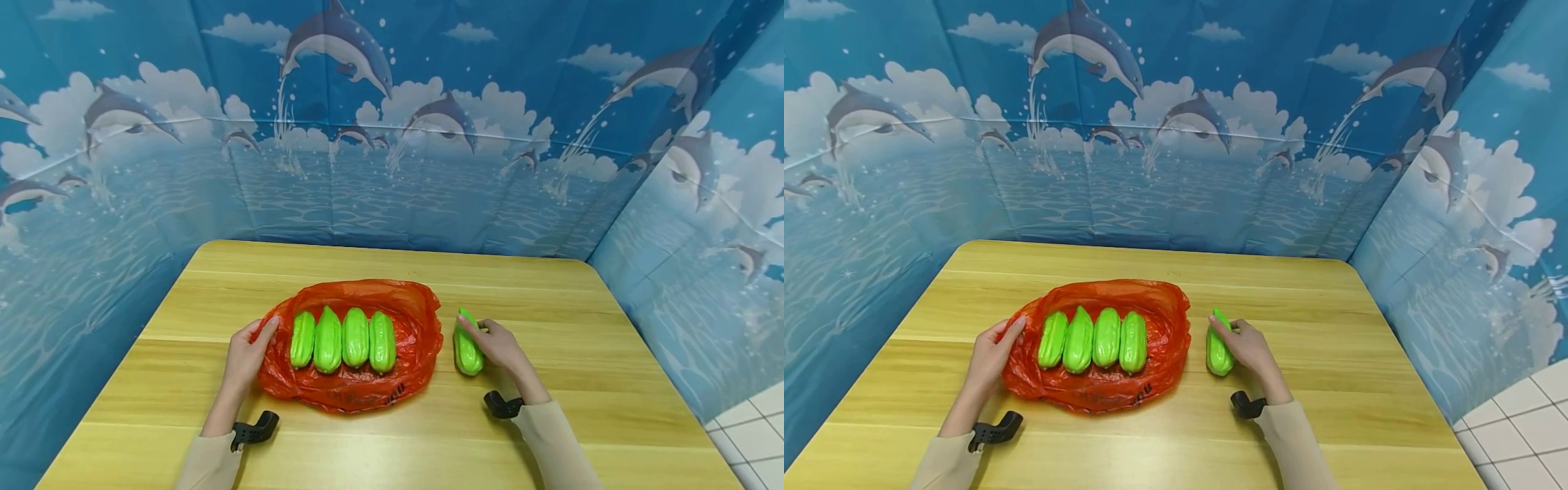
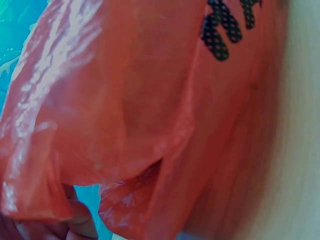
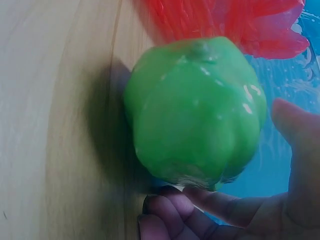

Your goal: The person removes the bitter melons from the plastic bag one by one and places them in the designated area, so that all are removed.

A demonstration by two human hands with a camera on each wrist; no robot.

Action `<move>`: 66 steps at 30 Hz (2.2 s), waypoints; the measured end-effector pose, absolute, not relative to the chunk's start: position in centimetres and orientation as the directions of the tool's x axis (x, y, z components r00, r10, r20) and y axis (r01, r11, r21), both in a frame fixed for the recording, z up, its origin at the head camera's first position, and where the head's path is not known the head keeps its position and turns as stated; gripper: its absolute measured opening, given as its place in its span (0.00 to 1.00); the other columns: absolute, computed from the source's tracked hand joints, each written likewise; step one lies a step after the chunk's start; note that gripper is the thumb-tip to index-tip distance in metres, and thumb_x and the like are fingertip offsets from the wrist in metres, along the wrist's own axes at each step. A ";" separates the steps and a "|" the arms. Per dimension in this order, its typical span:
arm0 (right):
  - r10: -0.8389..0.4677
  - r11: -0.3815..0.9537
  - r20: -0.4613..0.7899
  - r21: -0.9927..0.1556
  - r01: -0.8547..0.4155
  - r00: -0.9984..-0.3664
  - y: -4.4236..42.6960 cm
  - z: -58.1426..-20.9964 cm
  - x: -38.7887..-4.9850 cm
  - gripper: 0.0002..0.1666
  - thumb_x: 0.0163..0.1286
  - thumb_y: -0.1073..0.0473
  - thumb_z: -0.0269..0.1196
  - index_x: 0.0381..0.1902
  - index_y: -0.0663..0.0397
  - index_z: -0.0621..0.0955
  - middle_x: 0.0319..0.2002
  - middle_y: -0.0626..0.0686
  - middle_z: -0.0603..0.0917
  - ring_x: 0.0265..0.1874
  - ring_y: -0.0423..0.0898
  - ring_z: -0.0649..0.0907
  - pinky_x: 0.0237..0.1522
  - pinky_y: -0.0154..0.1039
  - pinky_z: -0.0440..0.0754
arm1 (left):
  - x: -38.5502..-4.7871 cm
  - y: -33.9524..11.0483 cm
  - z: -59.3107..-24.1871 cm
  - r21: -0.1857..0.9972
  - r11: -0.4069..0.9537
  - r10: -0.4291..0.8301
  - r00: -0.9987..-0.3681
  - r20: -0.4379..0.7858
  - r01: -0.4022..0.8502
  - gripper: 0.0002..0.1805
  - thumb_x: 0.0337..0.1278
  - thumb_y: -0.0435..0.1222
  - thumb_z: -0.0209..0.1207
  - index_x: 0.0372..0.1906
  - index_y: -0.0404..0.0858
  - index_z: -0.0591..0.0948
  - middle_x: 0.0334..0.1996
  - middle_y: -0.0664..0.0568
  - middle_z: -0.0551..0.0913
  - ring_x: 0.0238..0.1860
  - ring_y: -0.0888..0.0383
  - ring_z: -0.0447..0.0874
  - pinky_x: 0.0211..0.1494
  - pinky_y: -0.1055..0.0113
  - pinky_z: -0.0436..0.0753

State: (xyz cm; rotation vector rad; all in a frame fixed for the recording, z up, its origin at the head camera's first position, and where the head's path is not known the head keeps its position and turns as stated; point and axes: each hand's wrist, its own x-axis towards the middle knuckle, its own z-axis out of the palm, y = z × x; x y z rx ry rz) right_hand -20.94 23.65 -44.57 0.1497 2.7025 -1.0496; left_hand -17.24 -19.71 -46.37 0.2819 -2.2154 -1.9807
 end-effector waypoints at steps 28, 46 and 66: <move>0.095 0.689 0.073 -0.724 0.012 -0.993 24.9 -43.7 -20.9 0.43 0.68 0.34 0.53 0.61 0.68 0.69 0.47 0.64 0.77 0.46 0.57 0.77 0.43 0.50 0.76 | -17.2 -19.7 -46.3 0.993 0.114 -0.237 -0.971 -0.011 -0.039 0.27 0.61 0.53 0.58 0.37 0.29 0.78 0.22 0.51 0.74 0.25 0.58 0.74 0.27 0.69 0.76; 0.074 0.568 0.221 -0.811 -0.141 -0.972 22.2 -41.3 -20.1 0.32 0.68 0.40 0.57 0.58 0.58 0.74 0.45 0.56 0.79 0.43 0.50 0.77 0.47 0.47 0.74 | -17.0 -19.7 -46.0 0.991 0.127 -0.227 -0.974 -0.017 -0.047 0.27 0.62 0.53 0.56 0.43 0.30 0.78 0.25 0.49 0.76 0.26 0.59 0.76 0.29 0.69 0.79; -0.074 0.510 0.204 -0.833 -0.213 -0.976 18.6 -38.7 -19.1 0.28 0.67 0.41 0.59 0.56 0.54 0.76 0.45 0.53 0.79 0.44 0.47 0.78 0.47 0.45 0.77 | -17.0 -19.8 -46.1 0.994 0.105 -0.235 -0.972 0.001 -0.024 0.27 0.62 0.52 0.57 0.39 0.28 0.78 0.22 0.50 0.75 0.24 0.59 0.75 0.26 0.69 0.78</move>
